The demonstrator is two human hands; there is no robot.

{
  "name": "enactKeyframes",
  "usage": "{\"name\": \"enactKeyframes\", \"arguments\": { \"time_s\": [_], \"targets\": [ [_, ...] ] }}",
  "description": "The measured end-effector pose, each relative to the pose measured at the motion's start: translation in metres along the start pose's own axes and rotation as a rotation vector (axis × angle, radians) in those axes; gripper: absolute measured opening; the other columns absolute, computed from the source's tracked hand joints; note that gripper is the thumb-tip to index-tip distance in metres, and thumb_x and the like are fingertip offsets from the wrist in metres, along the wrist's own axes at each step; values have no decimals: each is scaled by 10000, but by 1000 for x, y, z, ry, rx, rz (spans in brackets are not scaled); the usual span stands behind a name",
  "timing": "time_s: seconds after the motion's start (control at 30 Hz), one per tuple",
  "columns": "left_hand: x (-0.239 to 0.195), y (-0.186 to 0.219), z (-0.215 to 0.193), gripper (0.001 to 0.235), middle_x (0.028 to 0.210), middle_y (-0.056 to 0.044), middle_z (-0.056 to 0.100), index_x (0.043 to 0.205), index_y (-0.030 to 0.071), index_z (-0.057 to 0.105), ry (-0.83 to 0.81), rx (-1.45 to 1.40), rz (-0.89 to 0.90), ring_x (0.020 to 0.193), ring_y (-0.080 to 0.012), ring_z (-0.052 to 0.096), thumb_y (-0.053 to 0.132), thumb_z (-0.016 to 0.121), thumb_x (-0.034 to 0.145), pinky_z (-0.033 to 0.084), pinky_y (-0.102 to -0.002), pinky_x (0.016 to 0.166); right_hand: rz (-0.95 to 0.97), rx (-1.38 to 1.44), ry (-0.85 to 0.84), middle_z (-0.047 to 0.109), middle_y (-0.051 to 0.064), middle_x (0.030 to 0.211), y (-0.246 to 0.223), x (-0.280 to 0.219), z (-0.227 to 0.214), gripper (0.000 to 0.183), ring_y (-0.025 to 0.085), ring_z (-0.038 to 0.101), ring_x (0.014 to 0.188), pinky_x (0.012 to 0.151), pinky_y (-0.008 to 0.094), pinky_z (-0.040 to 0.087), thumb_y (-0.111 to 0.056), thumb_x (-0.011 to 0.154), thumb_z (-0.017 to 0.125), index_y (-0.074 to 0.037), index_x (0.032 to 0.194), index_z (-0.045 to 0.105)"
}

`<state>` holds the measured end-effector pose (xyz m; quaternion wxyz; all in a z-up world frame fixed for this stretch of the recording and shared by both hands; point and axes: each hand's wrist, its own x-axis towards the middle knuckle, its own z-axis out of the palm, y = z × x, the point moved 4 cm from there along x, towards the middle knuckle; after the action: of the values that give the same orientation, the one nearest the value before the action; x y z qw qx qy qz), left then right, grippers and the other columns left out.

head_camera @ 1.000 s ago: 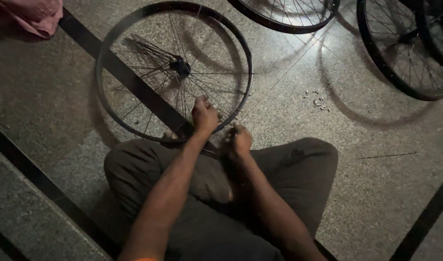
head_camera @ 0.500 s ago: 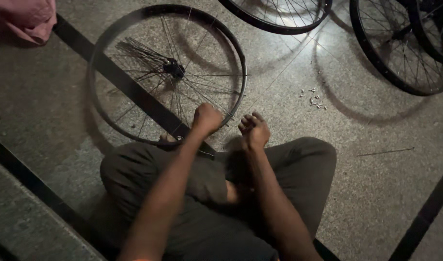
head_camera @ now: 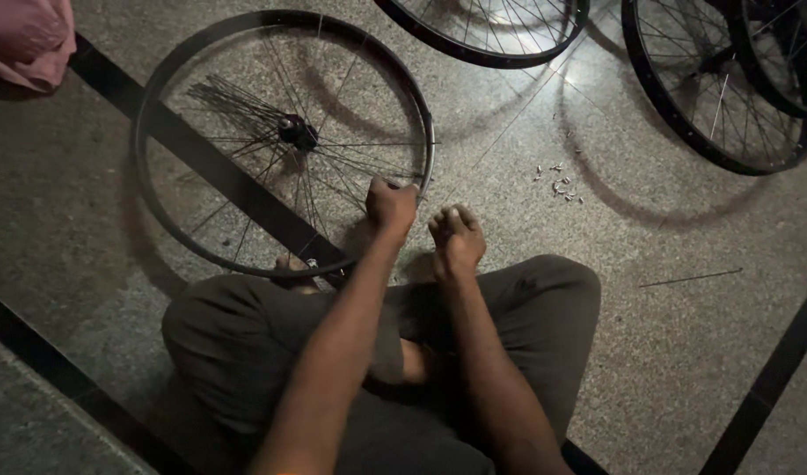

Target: The person sits on the floor and laces a bicycle wheel by inserting spokes into the hub and rim. They then secure the spokes by screwing on nipples by hand. The task involves repetitive insertion and tightening of multiple spokes.

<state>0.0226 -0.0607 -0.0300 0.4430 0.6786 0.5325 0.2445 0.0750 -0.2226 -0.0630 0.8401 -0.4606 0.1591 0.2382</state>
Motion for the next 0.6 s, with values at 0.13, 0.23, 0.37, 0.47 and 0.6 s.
{"name": "enactKeyframes", "arguments": {
  "time_s": [0.13, 0.23, 0.37, 0.47, 0.6],
  "targets": [
    [-5, 1, -3, 337, 788, -170, 690, 857, -31, 633, -266, -104, -287, 650, -273, 638, 164, 864, 709, 509, -447, 572, -28, -59, 38, 562, 21, 755, 2, 7, -8, 140, 141, 519, 616, 540, 289, 460, -102, 983, 694, -21, 1087, 645],
    [-12, 1, -14, 261, 760, -148, 686, 831, -25, 640, -425, -134, -317, 667, -268, 665, 155, 814, 756, 534, -459, 588, 15, -35, 97, 548, 11, 721, 8, 8, -14, 105, 133, 508, 590, 509, 286, 432, -107, 963, 695, -48, 1027, 637],
    [-29, -8, -40, 261, 776, -103, 708, 889, -5, 647, -663, -105, -184, 686, -215, 678, 157, 821, 780, 556, -387, 620, 35, 59, -73, 515, -2, 714, 11, 8, -10, 154, 130, 490, 572, 491, 290, 427, -136, 992, 715, -35, 1002, 600],
    [-40, -32, -65, 207, 821, -120, 734, 927, -51, 705, -904, -42, -227, 699, -203, 688, 141, 763, 878, 560, -394, 622, -3, -83, 117, 615, 26, 767, 12, 5, -23, 156, 133, 573, 621, 525, 280, 474, -101, 937, 682, -42, 1077, 649],
    [-28, -56, -88, 208, 816, -116, 725, 976, -24, 654, -777, -187, -421, 646, -212, 694, 183, 663, 959, 540, -413, 556, 0, -100, 92, 655, 59, 819, 22, 7, -22, 154, 153, 608, 656, 536, 283, 489, -95, 949, 698, -16, 1068, 641]
  ]
}}
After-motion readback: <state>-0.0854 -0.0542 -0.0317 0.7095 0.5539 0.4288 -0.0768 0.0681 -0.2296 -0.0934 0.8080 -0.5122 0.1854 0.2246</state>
